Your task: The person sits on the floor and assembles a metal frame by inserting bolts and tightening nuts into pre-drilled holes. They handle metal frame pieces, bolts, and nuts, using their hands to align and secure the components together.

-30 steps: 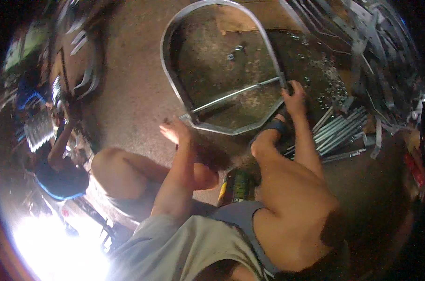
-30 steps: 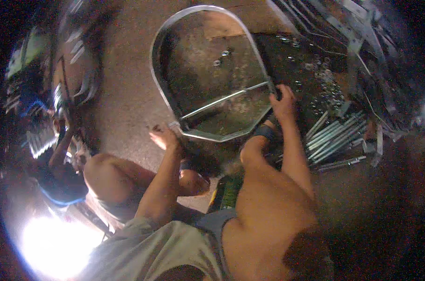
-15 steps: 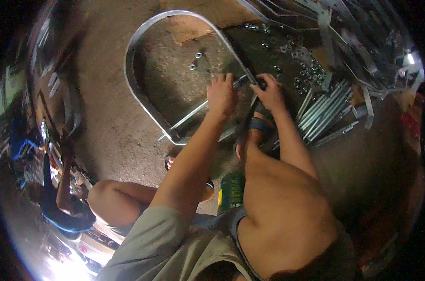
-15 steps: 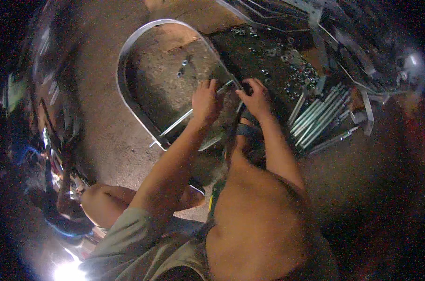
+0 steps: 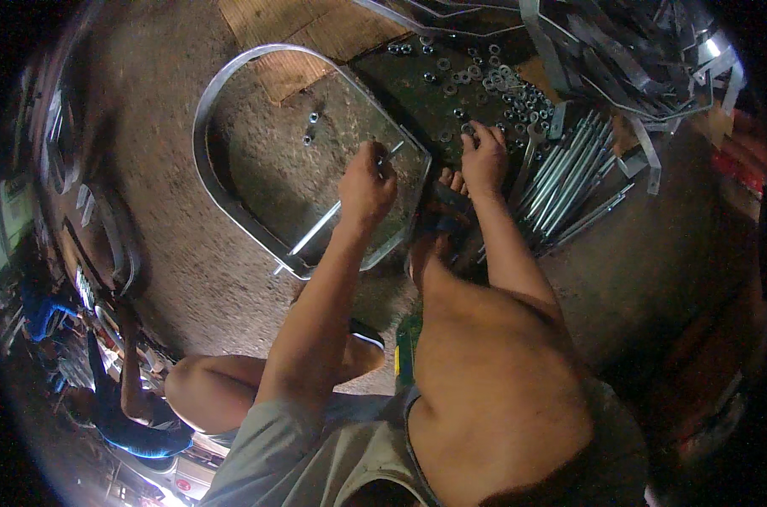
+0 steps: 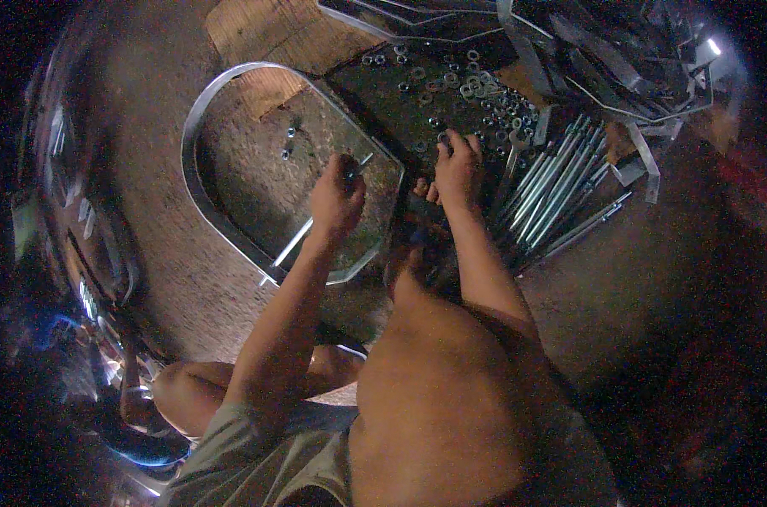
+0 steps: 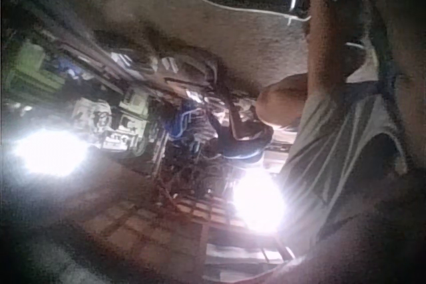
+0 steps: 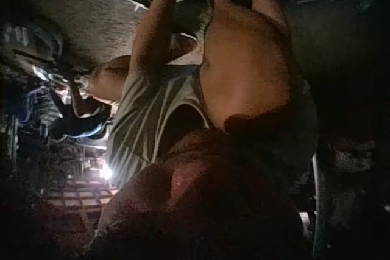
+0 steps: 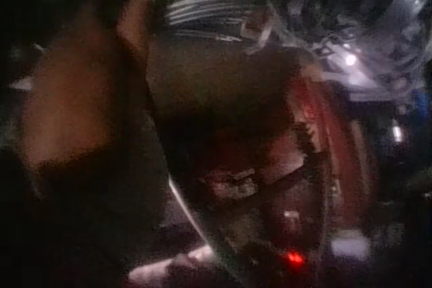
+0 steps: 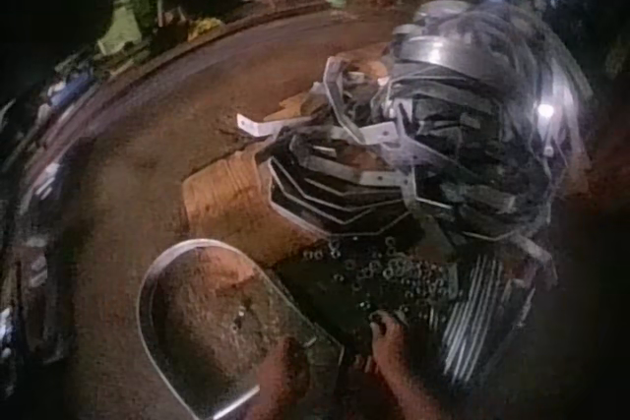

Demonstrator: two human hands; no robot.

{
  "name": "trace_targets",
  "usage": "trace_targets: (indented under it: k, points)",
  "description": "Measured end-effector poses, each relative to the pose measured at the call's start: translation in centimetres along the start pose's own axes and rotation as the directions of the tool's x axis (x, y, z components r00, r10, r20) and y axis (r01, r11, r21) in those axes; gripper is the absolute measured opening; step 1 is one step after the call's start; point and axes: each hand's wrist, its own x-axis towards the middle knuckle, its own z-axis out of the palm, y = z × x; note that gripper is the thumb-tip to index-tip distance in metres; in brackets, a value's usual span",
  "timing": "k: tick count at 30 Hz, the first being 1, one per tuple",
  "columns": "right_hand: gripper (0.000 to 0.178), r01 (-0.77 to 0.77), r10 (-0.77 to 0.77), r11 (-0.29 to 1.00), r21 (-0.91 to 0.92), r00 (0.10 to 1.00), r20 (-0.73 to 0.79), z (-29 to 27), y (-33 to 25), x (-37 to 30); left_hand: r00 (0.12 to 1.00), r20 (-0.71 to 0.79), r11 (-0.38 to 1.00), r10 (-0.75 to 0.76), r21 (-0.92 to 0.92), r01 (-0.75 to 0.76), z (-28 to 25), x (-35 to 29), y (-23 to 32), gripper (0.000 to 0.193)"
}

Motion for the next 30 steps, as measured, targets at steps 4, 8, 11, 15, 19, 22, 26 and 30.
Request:
trace_targets:
  k: [4, 8, 11, 15, 19, 22, 26, 30]
  points:
    - [0.026, 0.014, -0.017, 0.997, -0.070, 0.999, -0.043, 0.2, -0.1, 0.9, 1.000, -0.013, 0.989, 0.016, -0.144, -0.018, 0.2, -0.2, -0.1, 0.020]
    - [0.027, -0.158, 0.164, 0.986, -0.050, 0.970, 0.181, -1.0, -1.7, 2.0, 0.994, -0.043, 0.992, 0.103, -0.068, -0.105, 0.1, -0.2, -0.5, 0.016]
    - [0.024, -0.330, 0.267, 0.916, 0.230, 0.926, 0.267, -2.6, -4.7, 1.3, 0.990, -0.043, 0.990, 0.131, -0.051, -0.133, 0.0, -0.1, -1.0, 0.016]
    - [0.017, 0.009, -0.107, 0.901, 0.434, 0.974, 0.201, -1.5, -6.8, -0.3, 0.991, -0.022, 0.989, 0.132, -0.062, -0.133, -0.4, -0.1, -1.4, 0.018]
    - [0.015, 0.078, -0.186, 0.921, 0.382, 0.950, 0.253, -0.4, -8.3, -1.3, 0.995, -0.021, 0.992, 0.100, -0.079, -0.102, -1.1, -0.4, -0.9, 0.021]
    - [0.016, 0.043, -0.171, 0.915, 0.401, 0.942, 0.288, 0.7, -7.8, -1.7, 0.993, 0.117, 0.979, -0.023, -0.198, 0.046, -1.5, -0.5, -1.3, 0.028]
    - [0.018, -0.046, -0.107, 0.921, 0.386, 0.925, 0.365, 0.5, -8.0, -2.1, 0.992, -0.035, 0.974, 0.124, -0.186, -0.128, -0.8, -0.9, -3.6, 0.033]
    - [0.014, -0.022, -0.120, 0.903, 0.429, 0.945, 0.303, 0.4, -7.6, -3.2, 0.987, -0.065, 0.983, 0.146, -0.103, -0.152, -0.6, -1.1, -4.2, 0.031]
